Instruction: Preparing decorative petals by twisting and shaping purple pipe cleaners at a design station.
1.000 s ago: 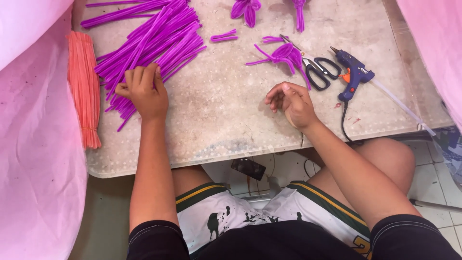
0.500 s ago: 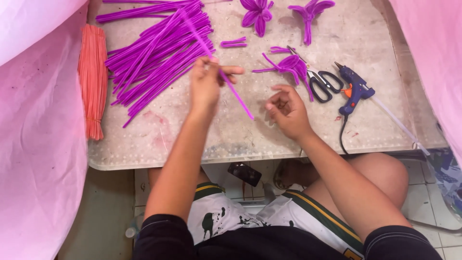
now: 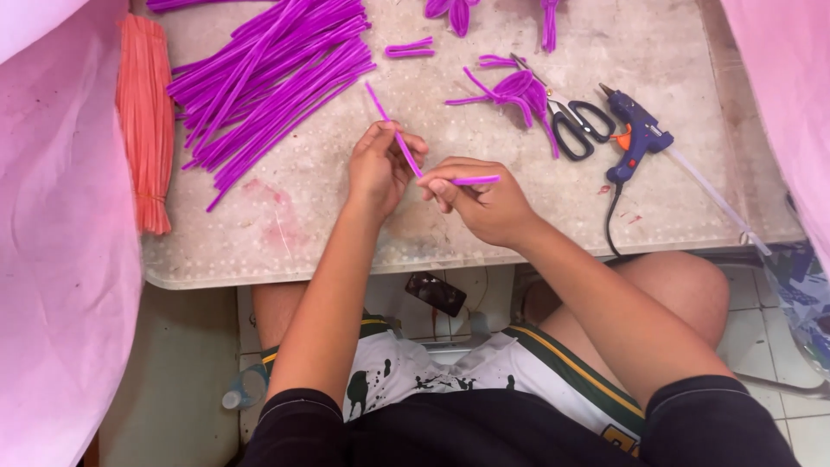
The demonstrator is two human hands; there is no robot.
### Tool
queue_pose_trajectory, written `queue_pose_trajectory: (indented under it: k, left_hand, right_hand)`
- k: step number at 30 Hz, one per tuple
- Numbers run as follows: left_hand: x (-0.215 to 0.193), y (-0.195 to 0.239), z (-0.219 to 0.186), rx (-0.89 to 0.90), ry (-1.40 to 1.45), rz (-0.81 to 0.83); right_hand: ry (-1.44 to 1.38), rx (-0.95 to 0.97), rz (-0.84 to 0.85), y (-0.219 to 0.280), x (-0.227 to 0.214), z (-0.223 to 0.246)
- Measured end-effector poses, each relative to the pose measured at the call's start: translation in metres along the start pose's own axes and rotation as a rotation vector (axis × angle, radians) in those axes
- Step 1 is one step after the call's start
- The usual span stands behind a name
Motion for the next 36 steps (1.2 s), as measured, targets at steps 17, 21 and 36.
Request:
queue_pose_trajectory:
  k: [17, 21, 36]
  left_hand:
    - [0.127, 0.119, -0.056, 0.555, -0.958, 0.229]
    - [0.124, 0.126, -0.077, 0.531, -0.981, 0.217]
    - [0.12, 0.129, -0.091, 0.453, -0.412, 0.092]
  right_hand:
    - [-0.071, 0.329, -0.267, 0.001, -0.038, -0.017]
    - [0.005, 0.215, -0.196, -0.002, -0.039, 0.001]
    - [-0.098, 0.368, 0.114, 0.022, -0.01, -0.053]
Point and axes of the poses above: each hand's wrist, its own y-axis away from the middle knuckle, its own x-axis out of the palm, z = x × y, the point moved 9 cm from there along -y, towards the middle knuckle, and after that the axes turned 7 degrees about x, right-handed, at the moved point
